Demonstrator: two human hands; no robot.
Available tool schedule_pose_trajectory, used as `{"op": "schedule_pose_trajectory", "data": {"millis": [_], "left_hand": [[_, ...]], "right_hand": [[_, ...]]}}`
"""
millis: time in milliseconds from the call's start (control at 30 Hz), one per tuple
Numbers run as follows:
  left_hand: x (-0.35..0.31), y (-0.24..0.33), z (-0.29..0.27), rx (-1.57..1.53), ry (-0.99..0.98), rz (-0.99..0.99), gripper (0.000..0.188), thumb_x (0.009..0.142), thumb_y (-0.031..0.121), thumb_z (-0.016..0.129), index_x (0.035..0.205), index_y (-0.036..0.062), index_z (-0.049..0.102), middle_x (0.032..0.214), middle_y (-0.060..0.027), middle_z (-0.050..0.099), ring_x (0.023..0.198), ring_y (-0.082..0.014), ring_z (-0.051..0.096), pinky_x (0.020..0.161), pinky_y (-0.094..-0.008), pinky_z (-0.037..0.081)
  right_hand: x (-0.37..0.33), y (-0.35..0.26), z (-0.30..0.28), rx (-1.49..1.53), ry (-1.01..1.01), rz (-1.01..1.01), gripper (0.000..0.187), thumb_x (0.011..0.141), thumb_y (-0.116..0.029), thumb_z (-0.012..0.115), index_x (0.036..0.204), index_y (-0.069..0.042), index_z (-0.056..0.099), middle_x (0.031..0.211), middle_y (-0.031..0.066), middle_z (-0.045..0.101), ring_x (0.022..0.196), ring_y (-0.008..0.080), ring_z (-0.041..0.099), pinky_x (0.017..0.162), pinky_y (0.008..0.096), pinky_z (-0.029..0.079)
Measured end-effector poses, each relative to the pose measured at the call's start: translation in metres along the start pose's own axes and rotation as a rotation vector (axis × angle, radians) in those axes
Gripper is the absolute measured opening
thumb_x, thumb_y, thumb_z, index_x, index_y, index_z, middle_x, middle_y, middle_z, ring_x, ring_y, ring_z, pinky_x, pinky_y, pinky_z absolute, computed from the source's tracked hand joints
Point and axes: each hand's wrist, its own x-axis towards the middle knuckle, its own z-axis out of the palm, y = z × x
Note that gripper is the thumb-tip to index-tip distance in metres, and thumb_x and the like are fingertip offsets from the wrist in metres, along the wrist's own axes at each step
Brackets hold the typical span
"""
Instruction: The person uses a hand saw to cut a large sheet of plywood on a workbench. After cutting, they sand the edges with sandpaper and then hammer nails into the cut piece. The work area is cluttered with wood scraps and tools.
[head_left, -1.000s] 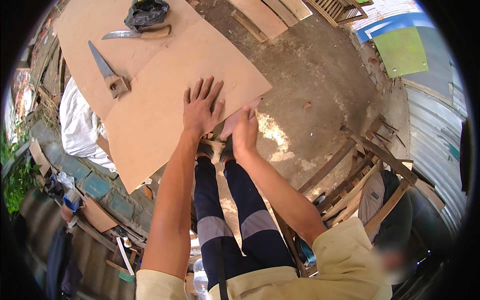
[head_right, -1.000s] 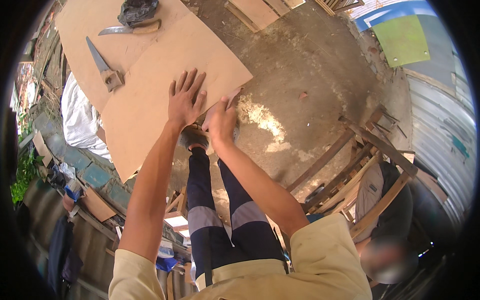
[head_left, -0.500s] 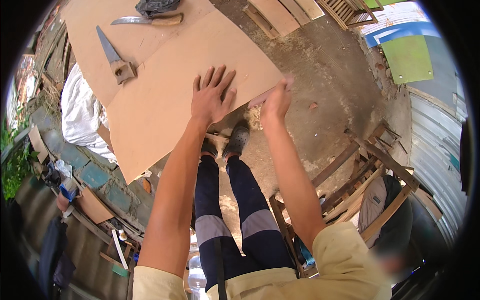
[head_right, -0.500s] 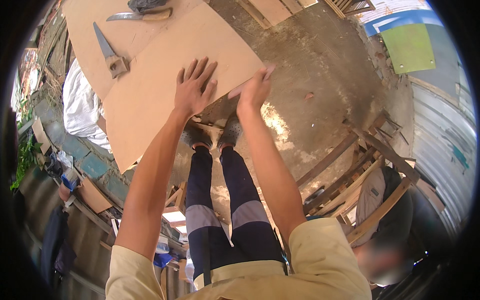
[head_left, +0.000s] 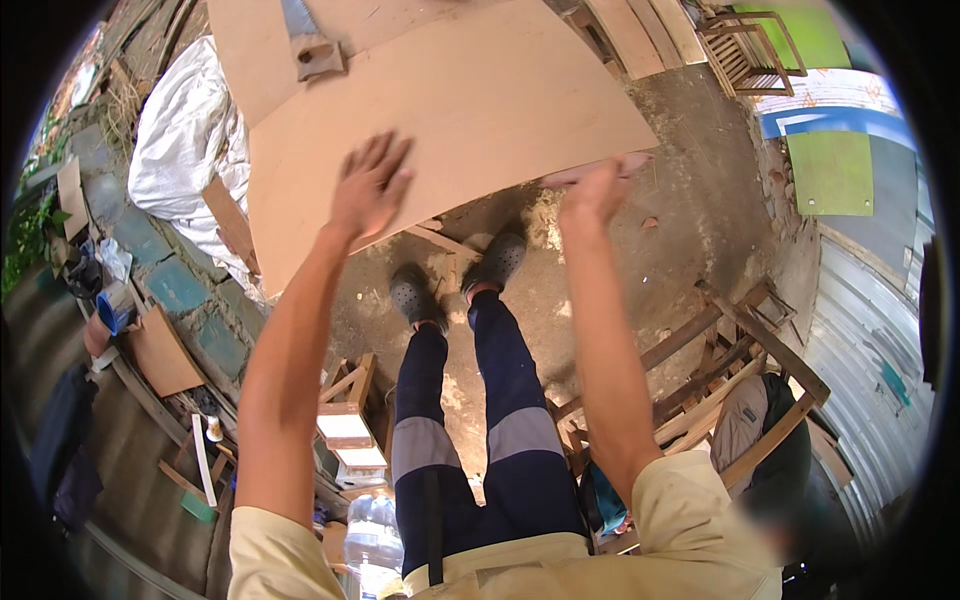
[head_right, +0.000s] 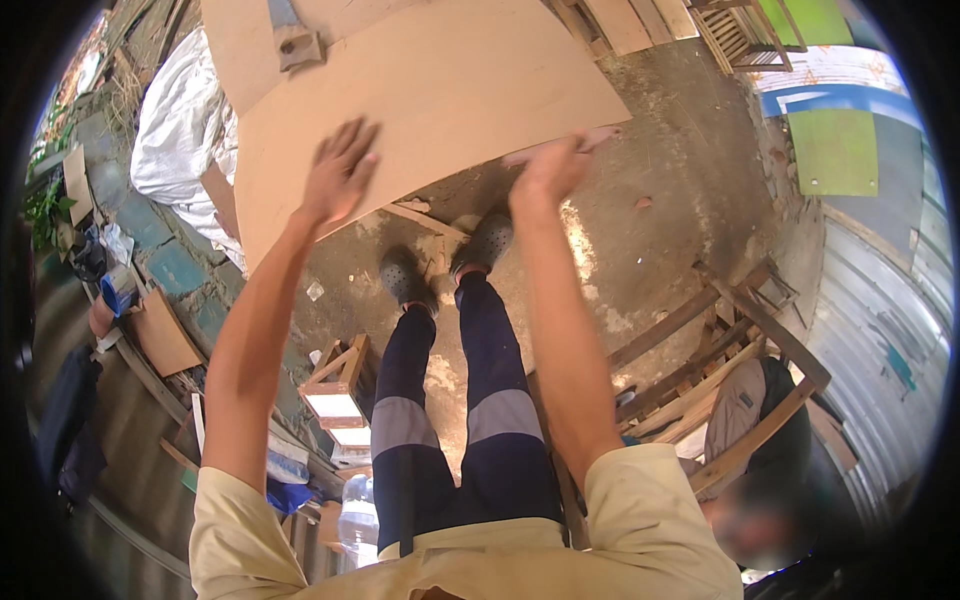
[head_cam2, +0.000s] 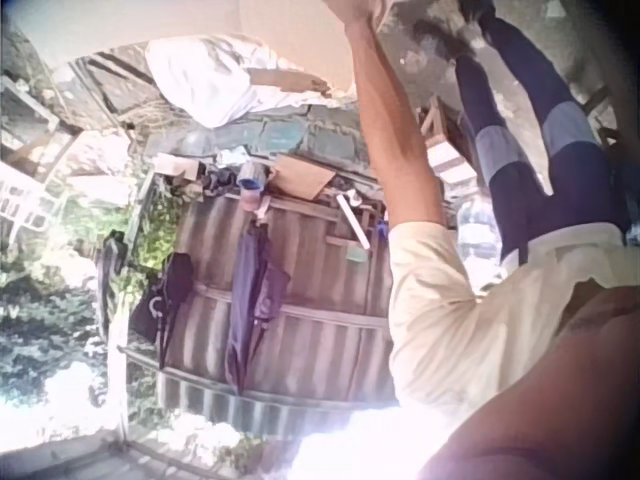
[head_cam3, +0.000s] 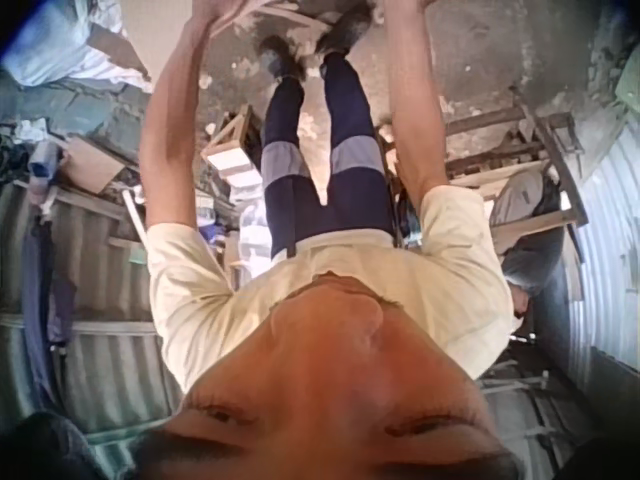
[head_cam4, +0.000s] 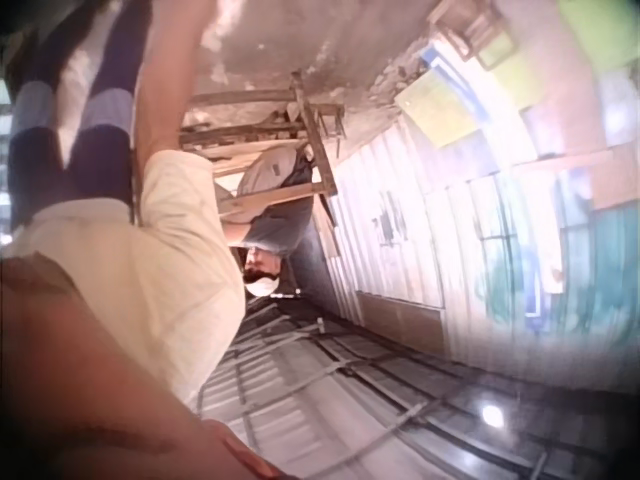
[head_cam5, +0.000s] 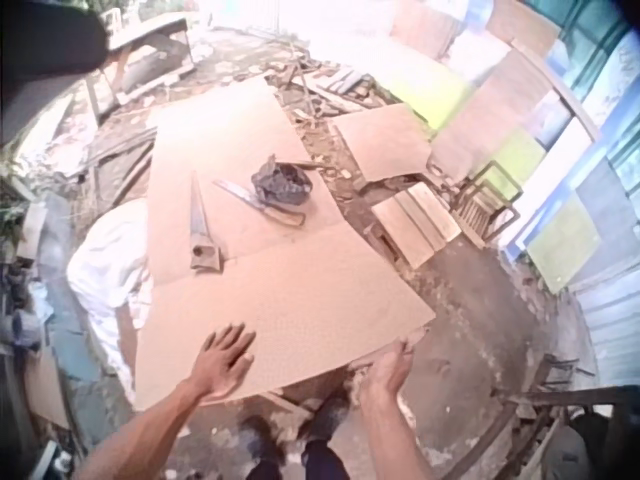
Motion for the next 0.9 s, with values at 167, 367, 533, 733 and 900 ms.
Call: {"op": "schedule_pose_trajectory", "data": {"millis": [167, 367, 533, 733, 900], "left_hand": [[-0.072, -0.041, -0.001, 0.056, 0.012, -0.146, 0.059, 0.105, 0.053, 0.039, 0.159, 0.0291, 0.039, 0.169, -0.0051, 0.028, 0.157, -0.0321, 0.020, 0.127, -0.0524, 0.012], [-0.086, -0.049, -0.014, 0.055, 0.045, -0.149, 0.060, 0.104, 0.053, 0.041, 0.159, 0.0287, 0.040, 0.168, -0.0063, 0.029, 0.156, -0.0335, 0.021, 0.126, -0.0540, 0.010], [-0.073, -0.034, -0.002, 0.007, 0.051, -0.109, 0.060, 0.104, 0.052, 0.042, 0.158, 0.0276, 0.041, 0.168, -0.0071, 0.031, 0.156, -0.0339, 0.023, 0.125, -0.0556, 0.011], [-0.078, -0.042, -0.003, -0.037, 0.089, -0.101, 0.060, 0.102, 0.052, 0.045, 0.156, 0.0251, 0.045, 0.166, -0.0087, 0.034, 0.155, -0.0346, 0.025, 0.125, -0.0561, 0.012], [-0.087, -0.055, -0.011, -0.023, 0.113, -0.111, 0.061, 0.101, 0.052, 0.046, 0.155, 0.0238, 0.046, 0.166, -0.0092, 0.034, 0.155, -0.0348, 0.026, 0.124, -0.0578, 0.013]], "right_hand": [[-0.112, 0.115, 0.024, -0.313, -0.095, -0.152, 0.052, 0.111, -0.029, 0.034, 0.145, 0.009, 0.040, 0.138, 0.0251, 0.055, 0.128, 0.0336, 0.056, 0.111, 0.0424, 0.041], [-0.061, 0.039, 0.027, -0.060, -0.070, 0.052, 0.043, 0.112, -0.030, 0.030, 0.122, 0.006, 0.050, 0.123, 0.0240, 0.060, 0.113, 0.0283, 0.064, 0.096, 0.0402, 0.053], [-0.122, 0.141, 0.038, -0.665, 0.063, -0.384, 0.057, 0.112, -0.029, 0.031, 0.155, 0.008, 0.028, 0.152, 0.0337, 0.041, 0.139, 0.0420, 0.048, 0.115, 0.0446, 0.039], [-0.149, 0.161, 0.028, -0.496, -0.059, -0.441, 0.054, 0.111, -0.037, 0.036, 0.141, 0.006, 0.049, 0.127, 0.0226, 0.061, 0.104, 0.0304, 0.063, 0.099, 0.0436, 0.047], [-0.121, 0.078, 0.048, -0.182, 0.022, -0.110, 0.064, 0.112, -0.037, 0.025, 0.160, 0.005, 0.015, 0.122, 0.0228, 0.059, 0.109, 0.0332, 0.062, 0.108, 0.0454, 0.047]]}}
